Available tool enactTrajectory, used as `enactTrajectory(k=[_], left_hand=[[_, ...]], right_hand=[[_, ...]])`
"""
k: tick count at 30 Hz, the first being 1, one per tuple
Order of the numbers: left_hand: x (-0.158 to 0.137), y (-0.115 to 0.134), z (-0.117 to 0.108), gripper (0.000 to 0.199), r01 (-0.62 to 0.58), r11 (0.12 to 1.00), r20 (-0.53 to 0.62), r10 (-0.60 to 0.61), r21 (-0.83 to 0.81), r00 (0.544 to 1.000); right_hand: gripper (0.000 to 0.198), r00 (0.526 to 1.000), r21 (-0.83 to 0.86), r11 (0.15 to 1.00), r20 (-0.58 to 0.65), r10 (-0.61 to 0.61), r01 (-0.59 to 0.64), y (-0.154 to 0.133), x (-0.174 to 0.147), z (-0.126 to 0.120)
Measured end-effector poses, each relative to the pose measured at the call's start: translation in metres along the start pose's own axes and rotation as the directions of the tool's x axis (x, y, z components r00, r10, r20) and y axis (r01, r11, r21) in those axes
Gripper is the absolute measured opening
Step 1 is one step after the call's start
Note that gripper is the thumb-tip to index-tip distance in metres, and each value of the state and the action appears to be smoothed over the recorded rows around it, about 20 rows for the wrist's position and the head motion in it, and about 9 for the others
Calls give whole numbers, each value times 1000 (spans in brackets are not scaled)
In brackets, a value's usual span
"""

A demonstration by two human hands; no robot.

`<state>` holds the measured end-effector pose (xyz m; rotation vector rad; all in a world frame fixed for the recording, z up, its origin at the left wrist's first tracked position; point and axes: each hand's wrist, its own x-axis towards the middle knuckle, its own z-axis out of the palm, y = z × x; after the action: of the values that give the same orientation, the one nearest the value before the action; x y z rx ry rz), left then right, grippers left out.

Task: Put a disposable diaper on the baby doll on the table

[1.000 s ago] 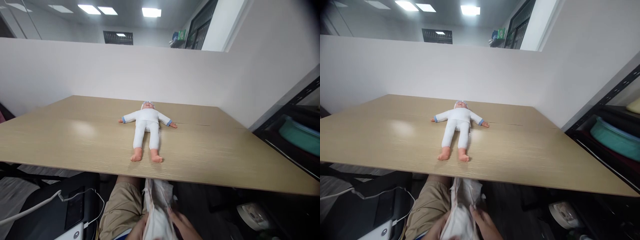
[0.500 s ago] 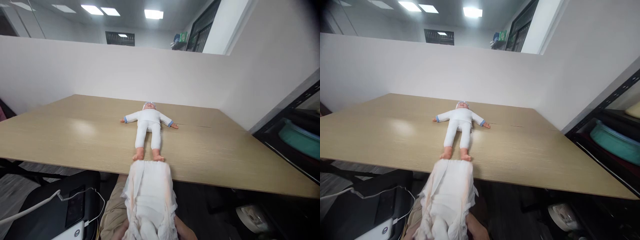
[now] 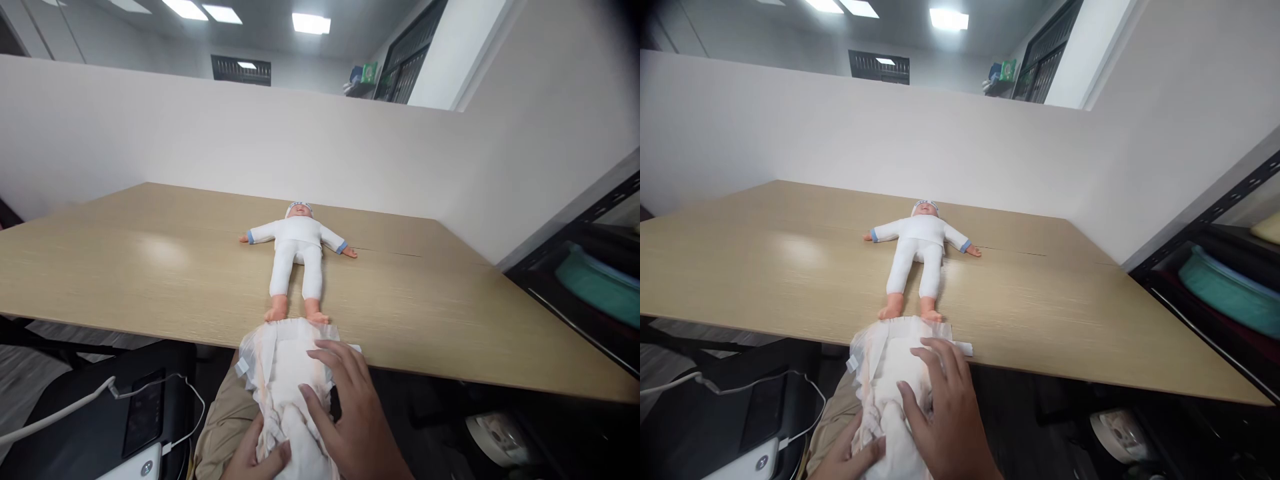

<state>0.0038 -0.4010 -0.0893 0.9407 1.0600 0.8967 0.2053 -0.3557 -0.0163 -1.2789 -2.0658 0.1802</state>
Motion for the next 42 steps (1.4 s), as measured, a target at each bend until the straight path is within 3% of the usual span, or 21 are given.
enactTrajectory(k=[5, 7, 9, 12, 14, 15, 16, 17, 19, 20, 22, 24, 27, 32, 34, 38, 42], left_hand=[[14, -13, -3, 79, 33, 995, 69, -40, 99, 997], [14, -8, -14, 74, -3, 972, 145, -32, 234, 989], [8, 12, -36, 64, -74, 890, 245, -43, 450, 969], [-1, 69, -79, 51, -299, 616, 406, -38, 729, 913], [8, 111, -99, 48, -430, 436, 422, 121, 791, 899], [21, 129, -105, 46, -500, 341, 432, 258, 796, 864], [37, 144, -106, 46, -587, 220, 485, 383, 779, 787], [58, 155, -105, 50, -646, 70, 562, 427, 761, 708], [105, 167, -95, 66, -639, -241, 670, 433, 730, 602], [129, 170, -89, 76, -630, -353, 721, 380, 692, 579], [168, 171, -77, 102, -640, -491, 798, 243, 591, 551], [196, 171, -68, 123, -679, -552, 849, 106, 484, 518], [221, 172, -60, 123, -746, -550, 894, 2, 376, 449], [247, 169, -53, 52, -869, -385, 950, 111, 312, 292], [253, 168, -49, 36, -896, -327, 953, 152, 300, 263], [252, 186, -43, 32, -926, -185, 934, 209, 329, 290], [243, 233, -40, 37, -931, 43, 882, 306, 363, 358]], right_hand=[[60, 946, -37, 999, 323, -3, 16, -1, 31, 33], [66, 925, -64, 998, 379, 34, -10, 1, 36, 49], [67, 916, -90, 996, 398, 53, -18, 5, 37, 61], [67, 921, -108, 994, 386, 48, -6, 10, 35, 69], [65, 928, -110, 994, 370, 39, 2, 12, 33, 71], [65, 932, -111, 994, 360, 35, 5, 13, 32, 72], [65, 937, -113, 994, 348, 33, 7, 13, 32, 72], [66, 942, -113, 994, 334, 30, 9, 13, 31, 73], [68, 952, -113, 994, 304, 23, 12, 14, 30, 75], [68, 956, -111, 994, 292, 19, 14, 15, 30, 75], [65, 960, -104, 994, 281, 15, 15, 16, 29, 77], [63, 958, -103, 995, 285, 28, 2, 17, 28, 78], [63, 949, -106, 994, 308, 60, -28, 17, 27, 79], [65, 943, -82, 995, 324, 77, -53, 15, 28, 78], [65, 938, -77, 995, 336, 84, -62, 15, 30, 76], [67, 921, -81, 994, 377, 97, -71, 17, 38, 72], [69, 898, -68, 996, 432, 78, -54, 27, 60, 69]])
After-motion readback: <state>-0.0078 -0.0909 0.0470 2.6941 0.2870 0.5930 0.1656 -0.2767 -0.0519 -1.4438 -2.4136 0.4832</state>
